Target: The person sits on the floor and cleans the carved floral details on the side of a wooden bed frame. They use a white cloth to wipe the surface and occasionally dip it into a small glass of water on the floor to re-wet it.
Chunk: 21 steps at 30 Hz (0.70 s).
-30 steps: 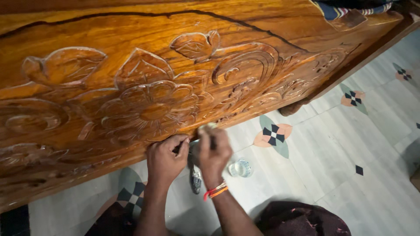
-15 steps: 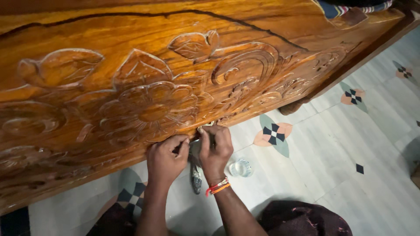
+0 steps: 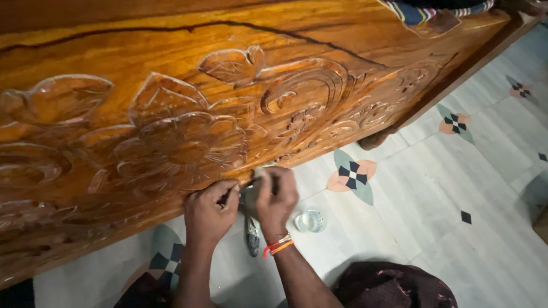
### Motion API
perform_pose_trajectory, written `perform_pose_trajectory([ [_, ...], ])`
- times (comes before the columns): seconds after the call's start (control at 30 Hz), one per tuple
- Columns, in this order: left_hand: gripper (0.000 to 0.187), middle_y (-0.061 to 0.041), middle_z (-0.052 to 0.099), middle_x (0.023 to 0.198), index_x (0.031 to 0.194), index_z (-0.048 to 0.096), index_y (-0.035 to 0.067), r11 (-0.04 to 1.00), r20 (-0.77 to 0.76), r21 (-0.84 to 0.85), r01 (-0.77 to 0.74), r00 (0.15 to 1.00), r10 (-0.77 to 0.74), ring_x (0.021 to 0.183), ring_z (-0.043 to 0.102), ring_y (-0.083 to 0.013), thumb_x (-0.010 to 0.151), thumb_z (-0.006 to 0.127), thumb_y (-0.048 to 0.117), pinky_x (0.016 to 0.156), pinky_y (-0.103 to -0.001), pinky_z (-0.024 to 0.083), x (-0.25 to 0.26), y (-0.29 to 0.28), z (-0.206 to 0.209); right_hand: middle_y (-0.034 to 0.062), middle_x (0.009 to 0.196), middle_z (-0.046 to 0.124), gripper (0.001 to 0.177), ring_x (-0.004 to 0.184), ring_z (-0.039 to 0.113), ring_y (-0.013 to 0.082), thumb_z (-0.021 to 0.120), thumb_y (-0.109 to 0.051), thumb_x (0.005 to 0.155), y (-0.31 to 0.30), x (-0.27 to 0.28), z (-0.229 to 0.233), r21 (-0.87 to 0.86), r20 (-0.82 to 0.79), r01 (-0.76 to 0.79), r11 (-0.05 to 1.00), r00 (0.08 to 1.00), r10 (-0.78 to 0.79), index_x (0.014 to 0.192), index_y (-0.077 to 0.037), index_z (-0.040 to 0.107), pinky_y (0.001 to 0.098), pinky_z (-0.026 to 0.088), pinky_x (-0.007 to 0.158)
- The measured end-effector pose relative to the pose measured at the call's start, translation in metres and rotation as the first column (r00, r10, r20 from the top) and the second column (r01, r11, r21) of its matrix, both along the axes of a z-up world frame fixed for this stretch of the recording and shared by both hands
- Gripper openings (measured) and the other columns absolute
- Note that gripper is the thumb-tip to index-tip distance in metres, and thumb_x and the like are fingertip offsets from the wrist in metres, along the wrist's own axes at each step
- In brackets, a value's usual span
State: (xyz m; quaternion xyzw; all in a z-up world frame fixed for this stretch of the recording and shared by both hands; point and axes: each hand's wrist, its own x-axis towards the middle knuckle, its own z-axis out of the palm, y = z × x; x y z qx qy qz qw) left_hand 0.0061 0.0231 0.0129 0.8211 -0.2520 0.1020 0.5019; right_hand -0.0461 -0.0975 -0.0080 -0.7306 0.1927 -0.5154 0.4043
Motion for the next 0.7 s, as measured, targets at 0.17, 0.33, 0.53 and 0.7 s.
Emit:
perform_pose_trajectory([
  [0.17, 0.011, -0.008, 0.078, 0.083, 0.093, 0.078, 0.011, 0.999, 0.020, -0.045, 0.023, 1.000, -0.022, 0.073, 0.076, -0.0269, 0.086, 0.074, 0.018, 0.069, -0.038, 0.059, 0.000, 0.001, -0.004, 0.0105, 0.087, 0.070, 0.004, 0.076, 0.065, 0.0194, 0.068, -0.005, 0.095, 0.003, 0.008, 0.002, 0.374, 0.032, 0.042, 0.927, 0.998, -0.058, 0.096, -0.001, 0.065, 0.0285, 0.054, 0.069],
  [0.33, 0.011, -0.010, 0.077, 0.082, 0.091, 0.077, 0.009, 0.999, -0.007, -0.030, 0.028, 1.000, -0.028, 0.070, 0.075, -0.0276, 0.085, 0.075, 0.017, 0.065, -0.039, 0.058, 0.000, 0.000, -0.003, 0.0070, 0.095, 0.066, 0.006, 0.090, 0.063, 0.0115, 0.070, -0.004, 0.096, 0.002, 0.001, 0.010, -0.177, -0.009, 0.040, 0.983, 0.999, -0.043, 0.097, 0.000, 0.065, 0.0274, 0.053, 0.081],
  [0.53, 0.009, -0.011, 0.077, 0.083, 0.092, 0.077, 0.008, 0.996, 0.100, -0.079, 0.048, 0.994, -0.040, 0.073, 0.076, -0.0269, 0.085, 0.074, 0.013, 0.068, -0.037, 0.058, 0.003, 0.001, -0.004, 0.0030, 0.090, 0.064, 0.005, 0.078, 0.061, 0.0079, 0.067, -0.003, 0.098, -0.011, 0.011, -0.019, 0.290, 0.073, 0.039, 0.956, 0.995, -0.063, 0.097, 0.001, 0.065, 0.0237, 0.052, 0.070],
  [0.7, 0.010, -0.011, 0.076, 0.078, 0.091, 0.077, 0.007, 0.998, -0.056, -0.059, 0.025, 0.998, -0.028, 0.064, 0.076, -0.0235, 0.084, 0.075, 0.015, 0.062, -0.035, 0.058, -0.001, -0.002, -0.002, 0.0035, 0.087, 0.068, 0.007, 0.077, 0.064, 0.0071, 0.068, -0.004, 0.095, -0.017, 0.004, -0.035, 0.293, 0.028, 0.044, 0.955, 0.998, -0.054, 0.099, 0.001, 0.065, 0.0229, 0.054, 0.070],
])
